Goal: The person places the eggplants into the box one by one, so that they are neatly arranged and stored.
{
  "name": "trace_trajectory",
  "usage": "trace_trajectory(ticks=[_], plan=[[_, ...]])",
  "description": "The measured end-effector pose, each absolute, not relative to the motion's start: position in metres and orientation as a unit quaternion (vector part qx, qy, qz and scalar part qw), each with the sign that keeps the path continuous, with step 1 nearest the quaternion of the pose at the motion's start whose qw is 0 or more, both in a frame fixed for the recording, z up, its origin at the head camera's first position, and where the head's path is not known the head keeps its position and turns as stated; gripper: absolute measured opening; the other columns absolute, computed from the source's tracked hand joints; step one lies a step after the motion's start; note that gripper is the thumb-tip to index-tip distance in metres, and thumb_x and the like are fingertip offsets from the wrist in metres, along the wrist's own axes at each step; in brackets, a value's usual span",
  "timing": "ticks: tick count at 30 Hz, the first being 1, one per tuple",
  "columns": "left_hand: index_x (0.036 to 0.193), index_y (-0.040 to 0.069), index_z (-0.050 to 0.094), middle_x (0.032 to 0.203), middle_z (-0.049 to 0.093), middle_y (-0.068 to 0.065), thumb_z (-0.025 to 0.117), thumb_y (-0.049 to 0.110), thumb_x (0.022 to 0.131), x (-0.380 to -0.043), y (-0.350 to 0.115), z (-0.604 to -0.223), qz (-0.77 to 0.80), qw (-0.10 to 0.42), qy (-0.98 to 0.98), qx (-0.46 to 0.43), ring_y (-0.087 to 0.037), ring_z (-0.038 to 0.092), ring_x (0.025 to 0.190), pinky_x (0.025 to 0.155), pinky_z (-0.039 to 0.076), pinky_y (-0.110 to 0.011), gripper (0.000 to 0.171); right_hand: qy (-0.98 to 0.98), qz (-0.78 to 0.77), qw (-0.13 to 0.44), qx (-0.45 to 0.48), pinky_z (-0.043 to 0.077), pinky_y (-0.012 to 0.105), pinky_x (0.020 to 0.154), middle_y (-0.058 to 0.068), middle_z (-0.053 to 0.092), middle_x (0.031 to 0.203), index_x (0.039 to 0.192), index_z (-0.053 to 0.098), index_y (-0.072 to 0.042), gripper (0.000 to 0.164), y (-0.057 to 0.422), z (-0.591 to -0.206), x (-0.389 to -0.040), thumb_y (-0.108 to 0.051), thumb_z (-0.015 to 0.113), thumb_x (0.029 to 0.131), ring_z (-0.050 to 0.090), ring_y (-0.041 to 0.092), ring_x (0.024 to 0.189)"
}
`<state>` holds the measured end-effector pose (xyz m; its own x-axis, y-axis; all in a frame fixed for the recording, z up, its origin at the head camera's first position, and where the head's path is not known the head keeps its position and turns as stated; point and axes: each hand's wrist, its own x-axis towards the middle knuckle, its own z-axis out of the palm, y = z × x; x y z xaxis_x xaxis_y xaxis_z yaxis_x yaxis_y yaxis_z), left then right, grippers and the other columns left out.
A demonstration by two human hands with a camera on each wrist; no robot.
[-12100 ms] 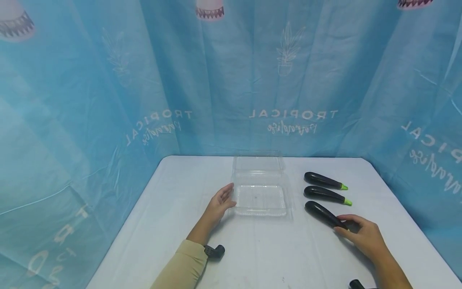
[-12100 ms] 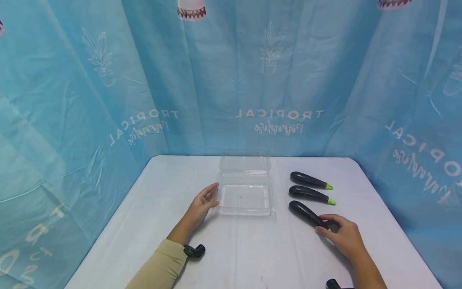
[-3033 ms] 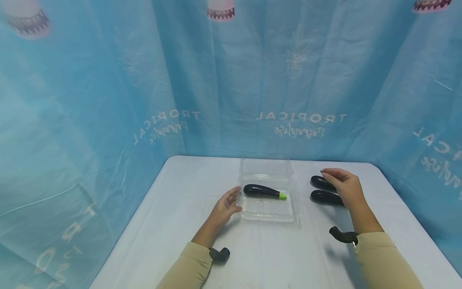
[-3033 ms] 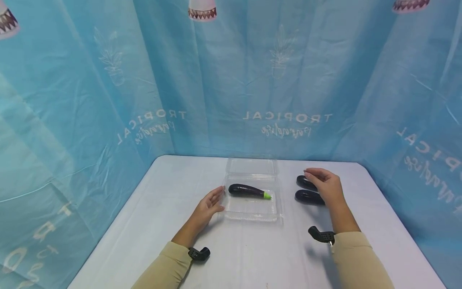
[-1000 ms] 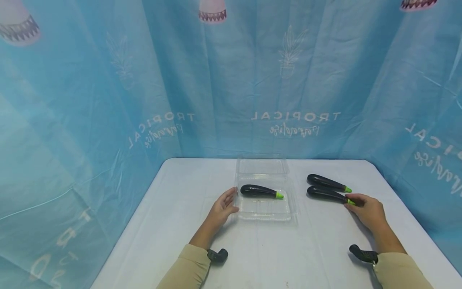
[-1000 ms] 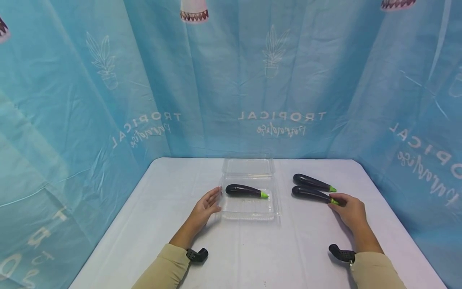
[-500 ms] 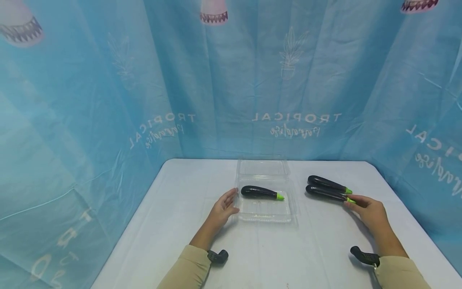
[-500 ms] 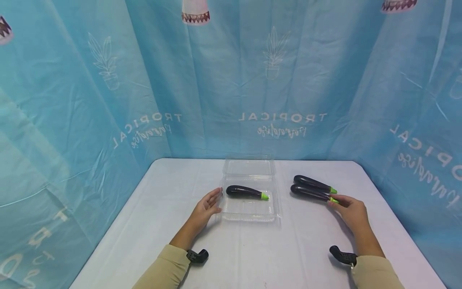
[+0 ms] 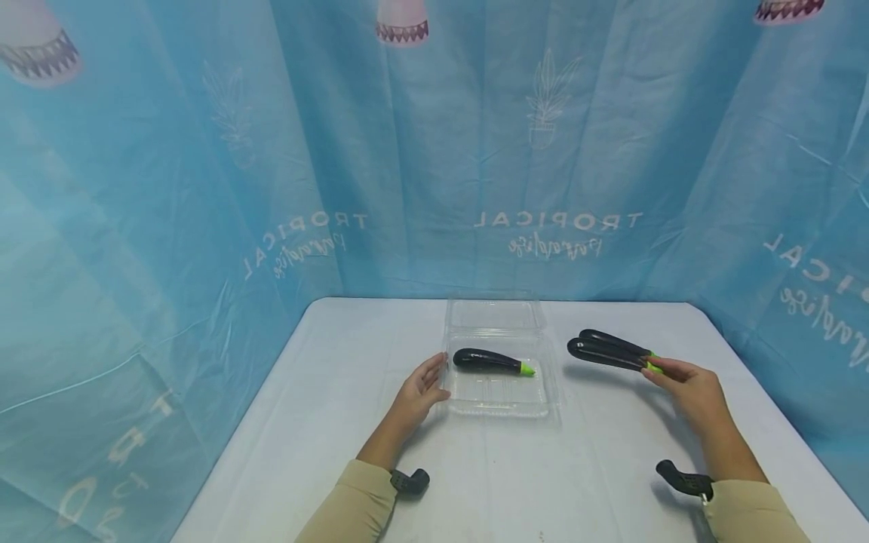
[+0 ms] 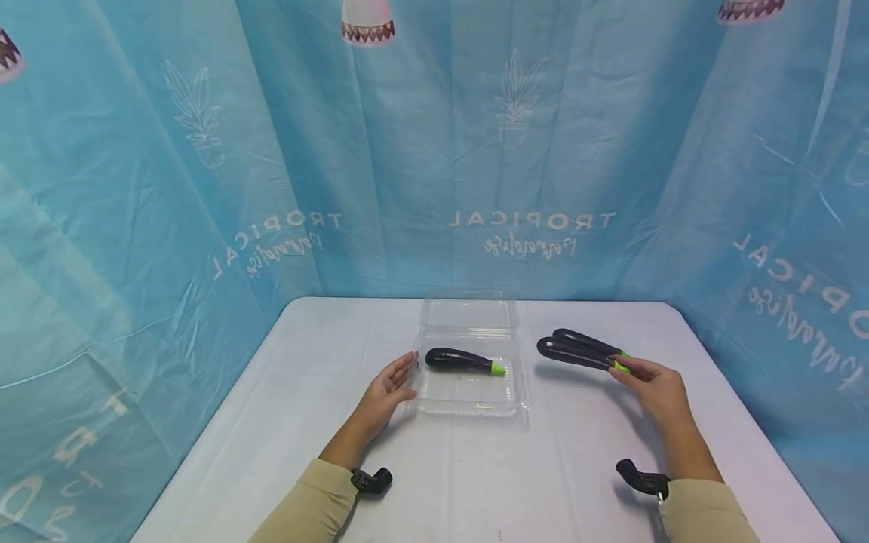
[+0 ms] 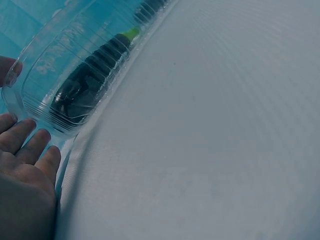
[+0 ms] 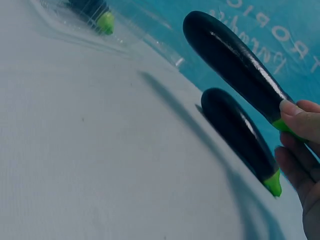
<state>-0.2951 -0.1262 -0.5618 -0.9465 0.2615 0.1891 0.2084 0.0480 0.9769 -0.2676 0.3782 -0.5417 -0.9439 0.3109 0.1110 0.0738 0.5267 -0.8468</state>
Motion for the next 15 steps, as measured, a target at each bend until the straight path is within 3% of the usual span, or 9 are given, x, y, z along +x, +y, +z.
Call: trace_trajectory(ticks=[4, 8, 11, 15], plan=[[0.159, 0.002, 0.042, 0.164, 0.041, -0.010, 0.068, -0.002, 0.089, -0.295, -0.127, -0.562, 0.674, 0.020, 0.719, 0.168, -0.026, 0.036, 0.151, 0.121, 0.032, -0.032, 0.074, -0.861, 0.482, 0.121, -0.108, 0.050, 0.057, 0.107, 0.019, 0.064, 0.140, 0.139, 0.069, -0.004, 0.061, 0.370, -0.532, -0.267, -0.044, 0.080, 0.094, 0.054, 0.036, 0.134], [0.159, 0.003, 0.042, 0.164, 0.041, -0.008, 0.068, -0.001, 0.089, -0.295, -0.127, -0.562, 0.672, 0.021, 0.721, 0.165, -0.025, 0.036, 0.151, 0.121, 0.032, -0.032, 0.075, -0.857, 0.489, 0.133, -0.096, 0.057, 0.032, 0.097, 0.012, 0.069, 0.134, 0.137, 0.071, -0.005, 0.058, 0.362, -0.524, -0.266, -0.042, 0.081, 0.094, 0.062, 0.017, 0.120], [0.159, 0.004, 0.041, 0.164, 0.041, -0.007, 0.068, -0.001, 0.089, -0.295, -0.127, -0.563, 0.672, 0.024, 0.721, 0.166, -0.025, 0.036, 0.151, 0.121, 0.032, -0.033, 0.075, -0.852, 0.497, 0.148, -0.078, 0.054, 0.014, 0.084, 0.004, 0.071, 0.126, 0.135, 0.072, -0.004, 0.055, 0.354, -0.517, -0.264, -0.039, 0.082, 0.093, 0.061, 0.003, 0.107], [0.159, 0.003, 0.041, 0.165, 0.040, -0.009, 0.068, -0.003, 0.089, -0.295, -0.127, -0.562, 0.680, 0.023, 0.714, 0.165, -0.027, 0.036, 0.151, 0.122, 0.032, -0.035, 0.075, -0.844, 0.512, 0.157, -0.038, 0.052, 0.008, 0.080, 0.005, 0.072, 0.123, 0.134, 0.072, -0.001, 0.053, 0.340, -0.509, -0.264, -0.036, 0.082, 0.094, 0.061, -0.001, 0.103]])
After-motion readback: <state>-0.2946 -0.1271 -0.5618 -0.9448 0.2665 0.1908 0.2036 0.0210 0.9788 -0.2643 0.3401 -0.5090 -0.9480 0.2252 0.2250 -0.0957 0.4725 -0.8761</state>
